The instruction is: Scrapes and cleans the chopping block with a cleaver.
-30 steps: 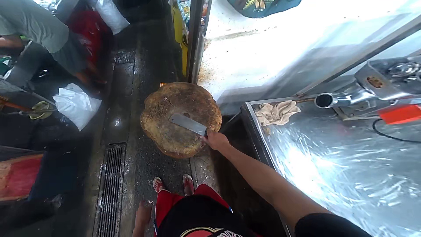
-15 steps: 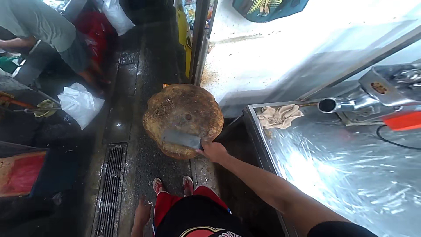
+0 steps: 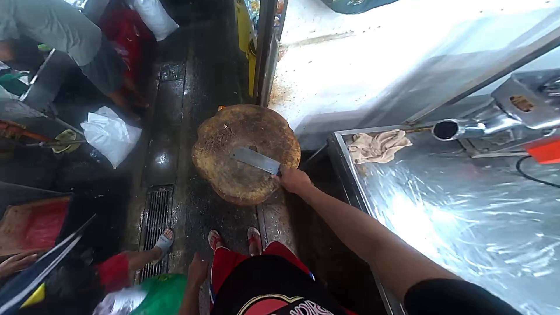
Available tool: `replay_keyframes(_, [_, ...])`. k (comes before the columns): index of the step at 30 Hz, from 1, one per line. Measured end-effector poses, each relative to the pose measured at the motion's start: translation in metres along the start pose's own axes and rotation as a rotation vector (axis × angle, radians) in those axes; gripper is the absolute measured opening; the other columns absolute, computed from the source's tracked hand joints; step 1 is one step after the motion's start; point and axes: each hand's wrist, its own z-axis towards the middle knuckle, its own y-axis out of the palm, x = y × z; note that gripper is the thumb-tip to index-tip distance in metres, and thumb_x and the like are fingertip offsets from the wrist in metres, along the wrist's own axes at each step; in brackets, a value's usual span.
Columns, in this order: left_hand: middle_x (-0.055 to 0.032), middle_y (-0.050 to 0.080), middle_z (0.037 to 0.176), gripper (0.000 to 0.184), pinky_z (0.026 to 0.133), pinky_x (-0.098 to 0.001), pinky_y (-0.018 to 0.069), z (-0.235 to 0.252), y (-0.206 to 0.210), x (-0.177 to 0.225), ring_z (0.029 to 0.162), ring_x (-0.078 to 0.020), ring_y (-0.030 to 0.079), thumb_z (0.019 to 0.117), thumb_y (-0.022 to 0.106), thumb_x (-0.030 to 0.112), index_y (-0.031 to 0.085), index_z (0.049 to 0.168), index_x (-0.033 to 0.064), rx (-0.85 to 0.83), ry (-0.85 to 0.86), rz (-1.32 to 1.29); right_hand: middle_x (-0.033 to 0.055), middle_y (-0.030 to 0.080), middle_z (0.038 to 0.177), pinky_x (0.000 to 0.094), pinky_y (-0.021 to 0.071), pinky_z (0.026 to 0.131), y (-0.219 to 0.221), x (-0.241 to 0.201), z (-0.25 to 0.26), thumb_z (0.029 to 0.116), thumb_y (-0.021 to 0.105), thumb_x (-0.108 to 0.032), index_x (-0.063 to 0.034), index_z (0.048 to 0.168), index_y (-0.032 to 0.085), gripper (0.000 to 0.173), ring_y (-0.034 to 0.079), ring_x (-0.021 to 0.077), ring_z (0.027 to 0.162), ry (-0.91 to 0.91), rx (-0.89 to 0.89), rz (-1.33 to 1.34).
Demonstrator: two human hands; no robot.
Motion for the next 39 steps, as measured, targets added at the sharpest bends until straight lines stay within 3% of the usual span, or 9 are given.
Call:
replay_keyframes(5, [-0.0236,0.067,0.129,0.058,0.100,-0.0606,0.0533,0.003,0.001,0.008,0.116,-0.0400,0.067,0.1000,0.063,0.030,0.047,0.152,0.0111,0.012,0.011,0.000,0.0235,0.069,0.122,0.0661,0.0538,0.091,0.008,-0.009,-0.023,0.1014,0.035,-0.072,-0.0079,0.132,0.060,0.075,0.067,0.0454,0.115,-0.188,-0.038,-0.147])
replay_keyframes(10, [-0.0249,0.067,0.127,0.058,0.098,-0.0601,0.0539,-0.005,0.005,-0.006,0.113,-0.0397,0.069,0.1012,0.061,0.031,0.045,0.152,0.0087,-0.029,-0.011,0.042,0.0248,0.067,0.126,0.0652,0.0536,0.094,0.001,-0.002,0.001,0.1019,0.034,-0.072,-0.0047,0.134,0.058,0.078,0.065,0.0443,0.119,-0.023,-0.008,-0.009])
replay_keyframes(15, [-0.0270,0.067,0.126,0.057,0.097,-0.0590,0.0547,-0.003,0.008,-0.018,0.112,-0.0411,0.069,0.1024,0.061,0.029,0.044,0.153,0.0067,-0.043,-0.046,0.019,0.0252,0.067,0.125,0.0674,0.0527,0.092,0.003,-0.006,-0.022,0.1022,0.033,-0.072,-0.0070,0.137,0.057,0.077,0.066,0.0475,0.116,-0.186,-0.034,-0.157])
replay_keyframes(19, [-0.0255,0.068,0.124,0.056,0.096,-0.0593,0.0548,-0.007,0.010,-0.023,0.111,-0.0408,0.069,0.1014,0.063,0.027,0.046,0.152,0.0102,-0.028,-0.084,0.023,0.0252,0.066,0.128,0.0649,0.0531,0.095,0.001,0.002,0.004,0.1022,0.034,-0.071,-0.0053,0.138,0.056,0.078,0.065,0.0446,0.120,-0.013,-0.002,-0.020])
replay_keyframes(24, [-0.0233,0.071,0.119,0.060,0.093,-0.0585,0.0569,0.004,0.011,-0.017,0.105,-0.0387,0.071,0.1007,0.062,0.029,0.043,0.154,0.0103,-0.016,-0.067,-0.008,0.0244,0.068,0.123,0.0662,0.0529,0.093,0.006,-0.006,-0.022,0.1018,0.030,-0.073,-0.0066,0.133,0.060,0.079,0.066,0.0460,0.116,-0.215,-0.053,-0.193])
replay_keyframes(29, [-0.0239,0.069,0.122,0.059,0.097,-0.0590,0.0550,-0.002,0.010,-0.006,0.110,-0.0392,0.070,0.1004,0.062,0.028,0.044,0.154,0.0105,-0.031,-0.060,0.000,0.0252,0.066,0.129,0.0663,0.0525,0.095,-0.008,0.003,0.003,0.1022,0.033,-0.071,-0.0051,0.137,0.058,0.079,0.064,0.0447,0.121,-0.021,0.000,-0.038])
replay_keyframes(32, [-0.0226,0.072,0.115,0.058,0.092,-0.0583,0.0568,0.002,0.008,-0.003,0.102,-0.0378,0.072,0.1003,0.061,0.027,0.044,0.154,0.0119,-0.009,-0.016,-0.023,0.0240,0.067,0.125,0.0664,0.0535,0.092,0.003,-0.004,-0.013,0.1021,0.031,-0.072,-0.0059,0.133,0.059,0.078,0.066,0.0451,0.117,-0.121,-0.018,-0.094])
replay_keyframes(35, [-0.0239,0.070,0.118,0.058,0.093,-0.0589,0.0565,0.004,0.008,-0.007,0.104,-0.0388,0.071,0.1000,0.062,0.027,0.045,0.154,0.0121,-0.021,-0.029,-0.011,0.0239,0.068,0.124,0.0664,0.0532,0.092,0.010,-0.006,-0.022,0.1018,0.032,-0.073,-0.0074,0.134,0.059,0.078,0.066,0.0459,0.116,-0.206,-0.014,-0.170])
replay_keyframes(39, [-0.0240,0.070,0.120,0.058,0.094,-0.0602,0.0553,0.002,0.006,-0.018,0.107,-0.0398,0.070,0.0997,0.063,0.028,0.045,0.153,0.0128,-0.027,-0.055,0.003,0.0255,0.065,0.130,0.0657,0.0529,0.095,-0.005,0.000,0.001,0.1025,0.031,-0.072,-0.0065,0.143,0.054,0.080,0.064,0.0455,0.121,-0.023,0.004,-0.055])
